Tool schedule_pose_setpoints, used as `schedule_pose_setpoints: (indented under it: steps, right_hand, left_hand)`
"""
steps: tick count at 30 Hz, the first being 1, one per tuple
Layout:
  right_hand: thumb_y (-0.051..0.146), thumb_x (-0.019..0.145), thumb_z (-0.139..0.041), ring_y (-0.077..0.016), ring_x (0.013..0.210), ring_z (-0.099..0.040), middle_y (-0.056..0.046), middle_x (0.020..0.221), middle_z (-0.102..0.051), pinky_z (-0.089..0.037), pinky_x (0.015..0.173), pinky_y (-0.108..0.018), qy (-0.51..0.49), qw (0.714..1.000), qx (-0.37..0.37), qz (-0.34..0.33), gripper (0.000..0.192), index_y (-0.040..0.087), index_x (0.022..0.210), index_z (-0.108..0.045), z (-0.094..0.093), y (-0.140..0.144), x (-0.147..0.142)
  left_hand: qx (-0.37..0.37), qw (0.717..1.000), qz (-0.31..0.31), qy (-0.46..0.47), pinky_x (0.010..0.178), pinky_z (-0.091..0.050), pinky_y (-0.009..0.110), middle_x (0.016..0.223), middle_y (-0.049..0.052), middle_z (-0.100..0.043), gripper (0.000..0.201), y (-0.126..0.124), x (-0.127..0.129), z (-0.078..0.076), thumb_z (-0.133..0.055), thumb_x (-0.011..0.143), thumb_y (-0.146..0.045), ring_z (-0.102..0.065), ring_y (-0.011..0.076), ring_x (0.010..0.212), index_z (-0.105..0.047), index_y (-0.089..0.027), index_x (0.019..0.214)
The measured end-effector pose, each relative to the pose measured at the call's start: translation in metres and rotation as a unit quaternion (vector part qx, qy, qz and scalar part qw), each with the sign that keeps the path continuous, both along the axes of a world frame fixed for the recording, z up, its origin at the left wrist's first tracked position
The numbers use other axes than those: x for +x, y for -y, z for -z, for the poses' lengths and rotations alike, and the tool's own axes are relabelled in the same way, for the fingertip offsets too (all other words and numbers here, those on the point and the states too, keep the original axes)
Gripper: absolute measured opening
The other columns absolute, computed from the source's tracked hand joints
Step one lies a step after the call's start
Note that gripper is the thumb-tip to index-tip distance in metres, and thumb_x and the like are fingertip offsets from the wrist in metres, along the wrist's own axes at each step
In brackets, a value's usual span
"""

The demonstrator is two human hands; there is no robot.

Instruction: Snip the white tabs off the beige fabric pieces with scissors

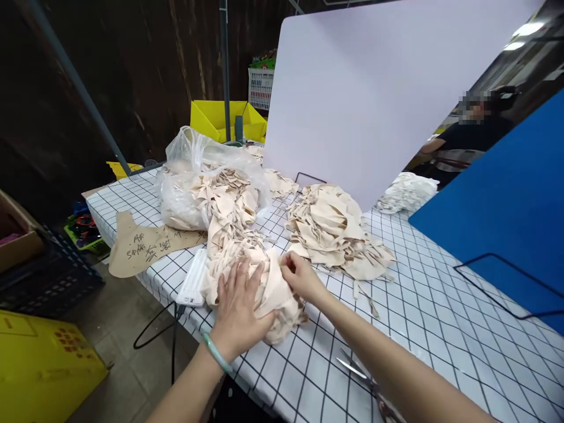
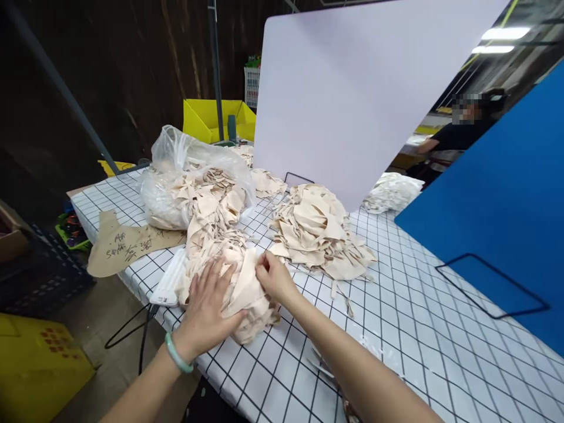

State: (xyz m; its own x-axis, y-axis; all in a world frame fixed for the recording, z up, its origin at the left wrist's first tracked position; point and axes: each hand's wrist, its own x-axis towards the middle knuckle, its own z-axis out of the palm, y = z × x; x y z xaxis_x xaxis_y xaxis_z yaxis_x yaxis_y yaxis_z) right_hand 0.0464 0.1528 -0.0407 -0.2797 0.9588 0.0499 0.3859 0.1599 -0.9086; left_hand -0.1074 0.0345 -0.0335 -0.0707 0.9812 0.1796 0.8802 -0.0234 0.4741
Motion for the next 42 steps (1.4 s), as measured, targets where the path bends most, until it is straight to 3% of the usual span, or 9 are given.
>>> schedule_pose_setpoints:
  steps: [6,12,17,21,26,29,34,38,42]
  right_hand:
    - [0.030,0.091,-0.046,-0.0230,0.090,-0.061,-0.008,0.090,-0.067,-0.047,0.083,-0.035,0.082,0.991,0.097,-0.040,0.020,0.020,0.088,-0.064,0.010,-0.010,-0.001]
    - [0.031,0.101,-0.038,-0.0191,0.074,-0.066,-0.002,0.079,-0.073,-0.051,0.068,-0.029,0.174,0.971,0.114,-0.116,0.036,0.021,0.092,-0.072,0.025,0.004,0.027]
    - [0.033,0.095,-0.055,-0.0328,0.125,-0.054,-0.011,0.134,-0.064,-0.044,0.102,-0.051,0.314,0.926,0.180,-0.106,0.027,0.024,0.115,-0.071,0.013,-0.068,0.076]
    - [0.024,0.093,-0.059,-0.0322,0.143,-0.035,-0.005,0.156,-0.044,-0.040,0.109,-0.054,0.399,0.881,0.216,-0.135,0.030,0.029,0.120,-0.070,0.006,-0.136,0.088]
    - [0.012,0.094,-0.041,-0.0430,0.147,-0.021,-0.023,0.159,-0.033,-0.035,0.107,-0.065,0.452,0.860,0.235,-0.030,0.042,0.009,0.130,-0.063,-0.015,-0.208,0.092]
    - [0.013,0.093,-0.039,-0.0438,0.150,-0.015,-0.022,0.160,-0.031,-0.023,0.111,-0.070,0.452,0.855,0.252,-0.006,0.049,0.009,0.140,-0.054,-0.024,-0.225,0.102]
    - [0.011,0.082,-0.053,-0.0394,0.145,-0.030,-0.016,0.154,-0.045,-0.017,0.116,-0.065,0.419,0.868,0.260,-0.054,0.054,0.016,0.136,-0.057,-0.015,-0.179,0.127]
    - [0.014,0.086,-0.051,-0.0330,0.137,-0.040,-0.011,0.141,-0.056,-0.025,0.113,-0.058,0.340,0.900,0.261,-0.081,0.042,0.023,0.126,-0.062,0.004,-0.089,0.139]
    - [0.035,0.086,-0.063,-0.0280,0.099,-0.058,-0.009,0.102,-0.068,-0.046,0.091,-0.046,0.246,0.942,0.209,-0.095,0.020,0.022,0.100,-0.068,0.022,-0.012,0.136]
  left_hand:
    - [-0.025,0.996,-0.040,-0.073,0.118,-0.008,0.071,0.164,0.011,-0.028,0.080,-0.011,0.019,0.006,-0.072,0.078,-0.050,-0.020,0.0412,0.152,-0.044,-0.030,0.150]
    - [-0.033,0.991,0.089,-0.092,0.120,-0.012,0.068,0.165,0.010,-0.028,0.091,-0.028,0.030,-0.008,-0.078,0.071,-0.037,-0.020,0.0391,0.152,-0.039,-0.027,0.153]
    - [-0.052,0.978,0.168,-0.112,0.121,-0.011,0.065,0.139,0.010,-0.063,0.058,-0.037,0.041,-0.001,-0.081,0.068,-0.041,-0.038,0.0385,0.143,-0.068,-0.024,0.122]
    - [-0.050,0.977,0.174,-0.112,0.121,-0.012,0.063,0.138,0.010,-0.063,0.060,-0.038,0.042,0.002,-0.082,0.067,-0.041,-0.040,0.0383,0.141,-0.068,-0.022,0.121]
    - [-0.078,0.974,0.172,-0.126,0.122,-0.010,0.063,0.144,0.010,-0.058,0.063,-0.040,0.041,0.000,-0.080,0.068,-0.041,-0.035,0.0382,0.145,-0.065,-0.021,0.126]
    - [-0.127,0.964,0.195,-0.125,0.122,-0.007,0.065,0.153,0.010,-0.049,0.079,-0.044,0.034,-0.010,-0.080,0.067,-0.053,-0.027,0.0399,0.149,-0.058,-0.021,0.136]
    - [-0.212,0.945,0.234,-0.081,0.119,-0.011,0.070,0.163,0.014,-0.030,0.112,-0.056,0.027,-0.037,-0.065,0.071,-0.077,-0.017,0.0413,0.153,-0.027,-0.017,0.157]
    - [-0.095,0.974,0.162,-0.130,0.122,-0.004,0.066,0.161,0.016,-0.035,0.087,-0.056,0.055,-0.039,-0.055,0.086,-0.068,-0.019,0.0376,0.153,-0.041,-0.011,0.150]
    - [-0.075,0.966,0.184,-0.168,0.124,-0.011,0.064,0.156,0.015,-0.043,0.077,-0.040,0.089,-0.017,-0.063,0.087,-0.057,-0.028,0.0366,0.150,-0.047,-0.012,0.147]
